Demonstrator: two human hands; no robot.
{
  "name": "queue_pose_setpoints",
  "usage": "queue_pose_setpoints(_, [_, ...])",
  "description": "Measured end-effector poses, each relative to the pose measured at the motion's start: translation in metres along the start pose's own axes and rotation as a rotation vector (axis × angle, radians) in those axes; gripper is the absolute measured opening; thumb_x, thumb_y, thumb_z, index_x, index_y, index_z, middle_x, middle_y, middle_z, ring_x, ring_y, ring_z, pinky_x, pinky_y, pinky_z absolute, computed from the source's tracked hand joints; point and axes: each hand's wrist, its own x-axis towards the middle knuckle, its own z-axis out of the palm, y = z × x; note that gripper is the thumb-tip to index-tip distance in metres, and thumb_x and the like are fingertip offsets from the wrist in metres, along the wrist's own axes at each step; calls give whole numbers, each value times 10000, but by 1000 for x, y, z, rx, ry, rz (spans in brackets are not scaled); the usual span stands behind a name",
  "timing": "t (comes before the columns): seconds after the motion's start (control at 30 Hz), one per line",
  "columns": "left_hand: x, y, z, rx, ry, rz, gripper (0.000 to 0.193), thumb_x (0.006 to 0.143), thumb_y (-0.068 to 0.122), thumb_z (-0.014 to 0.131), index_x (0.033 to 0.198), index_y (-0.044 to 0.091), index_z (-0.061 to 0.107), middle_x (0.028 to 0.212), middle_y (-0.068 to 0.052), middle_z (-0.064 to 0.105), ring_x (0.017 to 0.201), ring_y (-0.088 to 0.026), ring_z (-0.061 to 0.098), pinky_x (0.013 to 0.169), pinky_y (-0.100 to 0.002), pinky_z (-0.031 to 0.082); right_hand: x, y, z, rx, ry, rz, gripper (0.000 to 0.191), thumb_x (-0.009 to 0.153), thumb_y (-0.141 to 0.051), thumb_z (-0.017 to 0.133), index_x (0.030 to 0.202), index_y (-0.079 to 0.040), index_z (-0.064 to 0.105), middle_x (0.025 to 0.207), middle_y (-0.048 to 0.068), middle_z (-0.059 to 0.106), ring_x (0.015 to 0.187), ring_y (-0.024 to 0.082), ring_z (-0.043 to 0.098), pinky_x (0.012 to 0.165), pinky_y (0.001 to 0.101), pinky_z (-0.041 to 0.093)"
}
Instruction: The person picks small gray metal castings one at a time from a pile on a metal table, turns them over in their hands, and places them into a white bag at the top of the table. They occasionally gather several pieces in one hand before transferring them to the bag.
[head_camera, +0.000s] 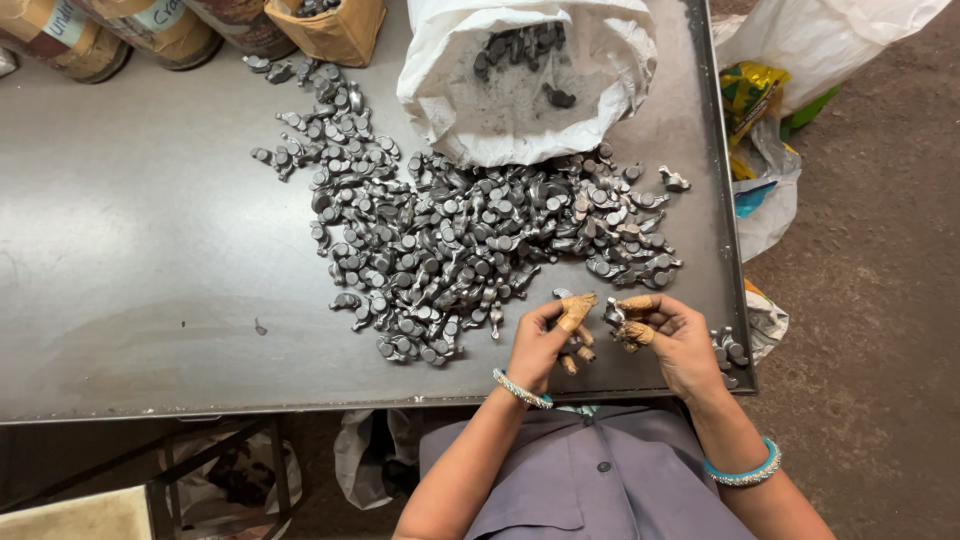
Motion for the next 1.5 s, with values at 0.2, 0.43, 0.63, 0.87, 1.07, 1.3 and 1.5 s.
queue_pose_setpoints(0.2, [1, 5, 1, -21, 16, -26, 379, 1073, 331, 591, 1278, 34, 707, 847, -65, 717, 647, -117, 677, 443, -234, 504, 0, 1, 4, 11, -5, 69, 274, 917, 7, 695, 1186, 62, 697, 998, 103, 751, 856, 138, 701, 737, 260, 564])
queue_pose_setpoints(0.43, [-17, 22, 3, -275, 123, -192, 536, 976, 528, 600, 1054, 16, 742, 845, -82, 756, 634, -156, 740, 450, -262, 546, 6, -24, 42, -617, -26, -254, 282, 871, -3, 725, 1148, -38, 769, 1013, 57, 670, 872, 149, 629, 736, 287, 526])
queue_pose_setpoints(0.63, [-25, 44, -20, -262, 202, -58, 425, 989, 432, 682, 1057, 18, 748, 854, -75, 759, 649, -153, 727, 464, -265, 532, 30, -30, 84, -1087, 6, -541, 405, 702, -81, 823, 1086, -49, 701, 1018, 102, 688, 931, 345, 617, 834, 423, 509])
queue_pose_setpoints(0.87, [-28, 51, -28, -241, 224, -58, 422, 974, 440, 664, 1068, 38, 752, 838, -63, 763, 657, -154, 731, 461, -284, 527, 42, -7, 54, -479, -84, -190, 296, 874, -21, 741, 1164, -42, 682, 1037, 100, 704, 942, 217, 658, 840, 350, 549])
queue_pose_setpoints(1.07, [-22, 42, -19, -235, 200, -139, 438, 984, 461, 648, 1109, 54, 750, 851, -58, 772, 660, -135, 725, 490, -258, 527, 25, -4, 12, 338, -140, 112, 318, 922, -9, 687, 1231, -12, 613, 1171, 127, 712, 1030, 207, 700, 910, 375, 583])
queue_pose_setpoints(1.3, [-21, 35, -3, -245, 114, -143, 440, 981, 424, 637, 1187, 46, 731, 1001, -92, 779, 789, -172, 765, 627, -314, 639, 18, -4, 3, 428, -106, 223, 355, 908, -38, 687, 1255, -14, 618, 1186, 123, 711, 1065, 219, 707, 939, 374, 584])
queue_pose_setpoints(1.5, [-16, 16, 6, -309, 76, -283, 394, 997, 418, 635, 1206, 87, 678, 987, -76, 755, 783, -197, 752, 601, -326, 621, 18, -10, 34, -143, -90, -151, 321, 918, -9, 705, 1238, -8, 672, 1173, 70, 702, 1049, 135, 665, 898, 275, 566])
